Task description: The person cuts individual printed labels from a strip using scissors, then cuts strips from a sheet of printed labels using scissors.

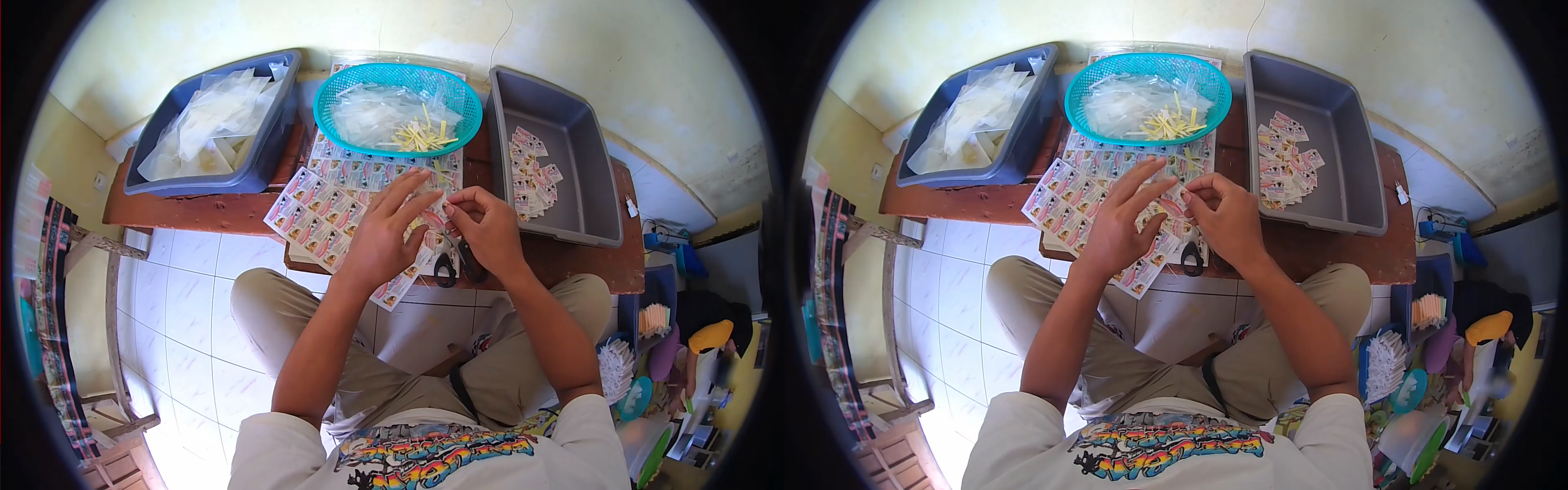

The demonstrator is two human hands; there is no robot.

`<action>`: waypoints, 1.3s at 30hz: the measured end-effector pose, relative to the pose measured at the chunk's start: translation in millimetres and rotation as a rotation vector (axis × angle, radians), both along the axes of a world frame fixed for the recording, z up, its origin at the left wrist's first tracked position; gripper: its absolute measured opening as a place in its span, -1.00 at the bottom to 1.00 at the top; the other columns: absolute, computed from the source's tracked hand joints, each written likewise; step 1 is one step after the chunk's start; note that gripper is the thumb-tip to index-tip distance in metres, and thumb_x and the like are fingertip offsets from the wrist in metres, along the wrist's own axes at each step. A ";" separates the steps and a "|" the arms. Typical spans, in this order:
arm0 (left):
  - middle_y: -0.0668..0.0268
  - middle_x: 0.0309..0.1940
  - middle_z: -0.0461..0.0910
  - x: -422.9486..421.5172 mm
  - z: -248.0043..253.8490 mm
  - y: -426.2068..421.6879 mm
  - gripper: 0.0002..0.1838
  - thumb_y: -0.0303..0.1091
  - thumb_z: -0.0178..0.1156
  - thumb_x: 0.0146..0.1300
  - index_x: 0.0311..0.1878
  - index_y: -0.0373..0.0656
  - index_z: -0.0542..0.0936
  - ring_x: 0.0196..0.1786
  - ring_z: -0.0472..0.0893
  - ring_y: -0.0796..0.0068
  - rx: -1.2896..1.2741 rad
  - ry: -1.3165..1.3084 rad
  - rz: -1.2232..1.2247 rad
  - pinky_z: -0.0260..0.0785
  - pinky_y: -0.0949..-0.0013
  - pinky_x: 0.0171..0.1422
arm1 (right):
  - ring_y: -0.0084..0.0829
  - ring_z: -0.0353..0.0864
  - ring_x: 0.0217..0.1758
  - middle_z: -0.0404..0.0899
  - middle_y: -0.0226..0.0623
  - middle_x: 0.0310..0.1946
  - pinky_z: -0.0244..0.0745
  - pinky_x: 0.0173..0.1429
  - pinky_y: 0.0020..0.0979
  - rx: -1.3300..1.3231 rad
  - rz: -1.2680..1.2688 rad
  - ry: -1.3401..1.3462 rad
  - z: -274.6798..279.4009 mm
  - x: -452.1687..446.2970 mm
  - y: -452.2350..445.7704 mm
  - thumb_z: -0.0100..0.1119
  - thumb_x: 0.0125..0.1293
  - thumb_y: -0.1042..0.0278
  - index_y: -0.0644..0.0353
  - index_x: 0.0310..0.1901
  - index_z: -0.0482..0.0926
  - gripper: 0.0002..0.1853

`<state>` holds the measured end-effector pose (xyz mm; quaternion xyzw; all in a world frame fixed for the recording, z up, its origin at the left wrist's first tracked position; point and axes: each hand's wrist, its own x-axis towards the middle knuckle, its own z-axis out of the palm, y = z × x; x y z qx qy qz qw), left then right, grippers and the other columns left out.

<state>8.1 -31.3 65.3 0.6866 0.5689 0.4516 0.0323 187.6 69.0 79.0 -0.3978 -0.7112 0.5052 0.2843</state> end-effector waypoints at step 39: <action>0.14 0.25 0.69 12.5 -3.2 -2.7 -0.66 -0.61 0.46 0.29 0.12 -0.17 0.79 0.00 0.82 0.33 0.062 -0.305 0.123 0.69 0.31 0.03 | -0.57 0.82 -0.19 0.83 -0.24 -0.21 0.65 -0.26 -0.53 -0.139 -0.030 0.171 6.9 -6.7 -1.8 0.39 0.47 0.43 0.33 0.07 0.65 -0.76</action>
